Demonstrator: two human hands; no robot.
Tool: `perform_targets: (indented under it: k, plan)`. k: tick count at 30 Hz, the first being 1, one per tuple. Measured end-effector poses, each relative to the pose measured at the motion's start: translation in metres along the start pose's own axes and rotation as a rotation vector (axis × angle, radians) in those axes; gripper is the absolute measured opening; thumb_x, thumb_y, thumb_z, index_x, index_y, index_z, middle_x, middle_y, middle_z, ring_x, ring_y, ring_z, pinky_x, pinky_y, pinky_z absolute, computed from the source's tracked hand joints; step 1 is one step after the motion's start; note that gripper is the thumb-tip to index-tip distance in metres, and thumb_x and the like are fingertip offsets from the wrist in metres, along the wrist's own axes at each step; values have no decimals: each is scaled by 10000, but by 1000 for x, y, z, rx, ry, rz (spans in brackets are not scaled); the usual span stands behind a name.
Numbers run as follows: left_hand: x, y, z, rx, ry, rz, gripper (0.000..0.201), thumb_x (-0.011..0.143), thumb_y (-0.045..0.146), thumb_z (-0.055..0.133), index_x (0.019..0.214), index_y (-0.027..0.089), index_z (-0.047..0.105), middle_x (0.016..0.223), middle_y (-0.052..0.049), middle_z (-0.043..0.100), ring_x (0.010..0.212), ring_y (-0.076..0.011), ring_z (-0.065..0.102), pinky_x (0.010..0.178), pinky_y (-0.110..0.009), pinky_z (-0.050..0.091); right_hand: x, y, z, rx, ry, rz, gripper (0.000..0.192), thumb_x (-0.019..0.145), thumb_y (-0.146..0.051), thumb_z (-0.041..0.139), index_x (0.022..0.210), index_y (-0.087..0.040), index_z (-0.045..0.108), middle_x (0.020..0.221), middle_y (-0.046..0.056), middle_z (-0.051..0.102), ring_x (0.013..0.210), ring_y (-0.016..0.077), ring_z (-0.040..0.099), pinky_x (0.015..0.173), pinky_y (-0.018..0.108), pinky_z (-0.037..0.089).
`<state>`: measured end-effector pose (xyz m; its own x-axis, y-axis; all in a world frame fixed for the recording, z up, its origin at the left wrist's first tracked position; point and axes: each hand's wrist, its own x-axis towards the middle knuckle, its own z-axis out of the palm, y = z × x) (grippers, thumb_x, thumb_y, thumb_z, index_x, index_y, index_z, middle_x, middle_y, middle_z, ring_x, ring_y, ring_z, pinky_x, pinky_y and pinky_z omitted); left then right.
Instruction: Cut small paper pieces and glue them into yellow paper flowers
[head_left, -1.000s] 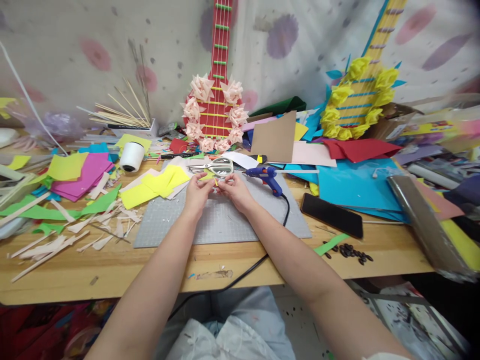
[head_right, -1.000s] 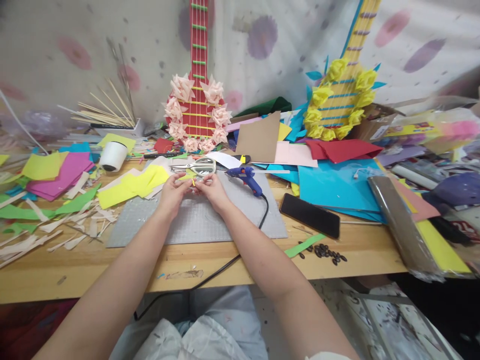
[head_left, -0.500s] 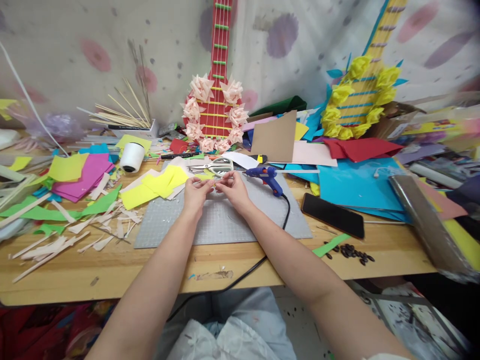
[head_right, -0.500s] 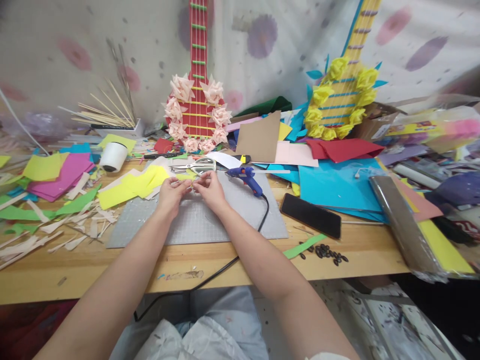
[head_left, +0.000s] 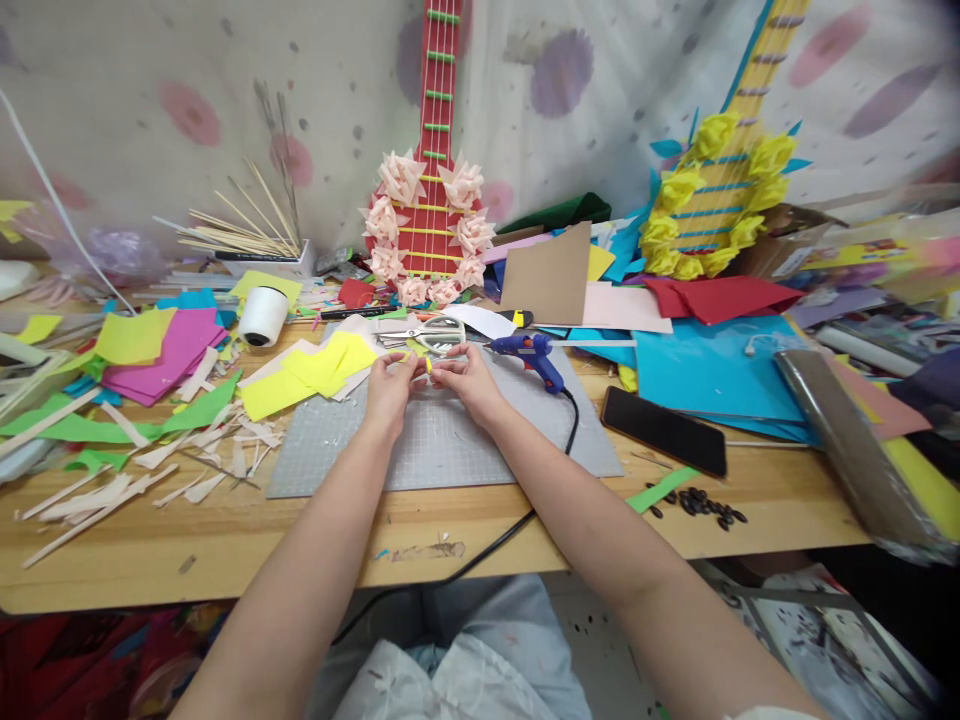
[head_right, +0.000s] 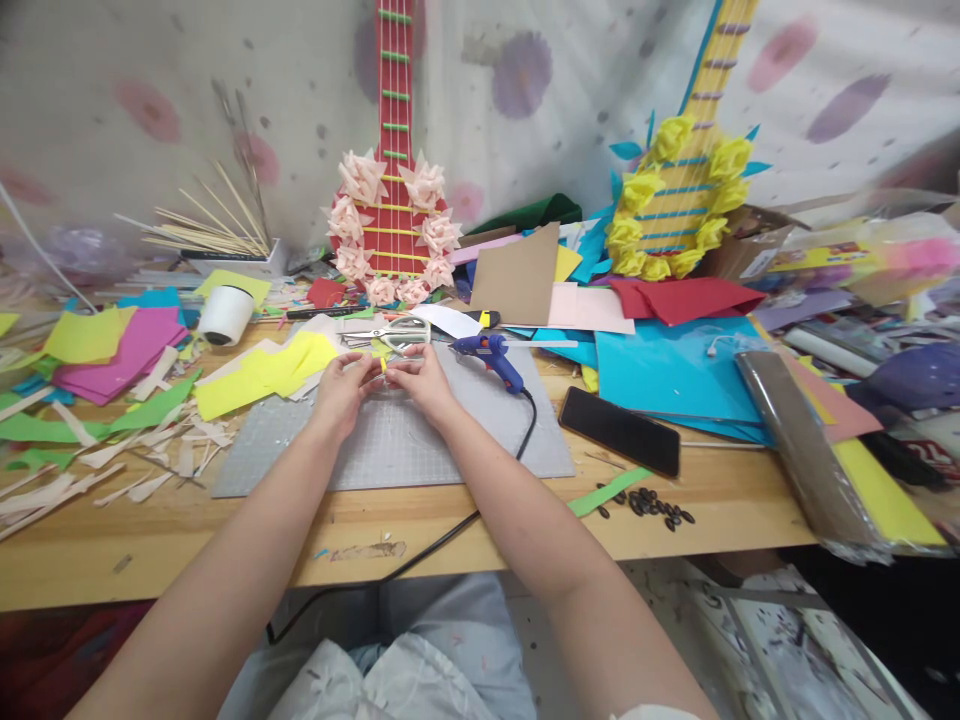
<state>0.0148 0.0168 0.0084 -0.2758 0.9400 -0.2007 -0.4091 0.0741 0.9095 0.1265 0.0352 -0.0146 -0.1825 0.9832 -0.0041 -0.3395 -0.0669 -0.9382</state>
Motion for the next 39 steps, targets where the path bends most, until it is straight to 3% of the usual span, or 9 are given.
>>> perform_targets:
  k: [5,10,16,21,32,39]
  plan:
    - [2,-4,-4,56,-79,49,378,603,186,691,901,155,461,708,-31,651,657,-127,629,670,-270,476,-1,-1,-2,48,-35,48,545,493,-256,768,837,-225,346,636,-80,618,556,86,586,596,244,480]
    - [6,-8,-6,31,-28,90,450,535,162,722,839,180,391,676,-8,652,582,-115,612,656,-270,471,-2,-1,-1,38,-81,71,527,491,-267,772,836,-215,376,666,-62,617,585,93,591,615,251,477]
    - [4,-6,-3,56,22,86,310,617,169,656,829,166,430,621,6,627,591,-120,617,631,-264,475,-1,1,0,3,-47,83,538,461,-266,786,811,-210,382,628,-73,607,541,81,569,588,234,465]
    - [4,-8,-5,151,23,154,353,593,177,678,835,183,420,605,27,623,562,-107,599,593,-235,462,-2,-2,-1,0,-46,89,533,469,-268,786,814,-213,383,623,-75,612,545,86,577,579,237,471]
    - [4,-6,-5,149,-66,80,428,537,228,716,863,170,443,646,0,617,614,-134,612,603,-255,458,-2,-5,-6,-13,-54,111,479,504,-269,766,801,-208,395,599,-69,620,514,83,570,553,231,465]
    - [4,-6,-5,18,-83,60,444,537,183,703,832,191,372,650,15,634,587,-111,607,646,-261,459,-2,-5,-6,1,-92,99,488,496,-239,764,815,-208,396,628,-65,626,550,85,582,590,242,480]
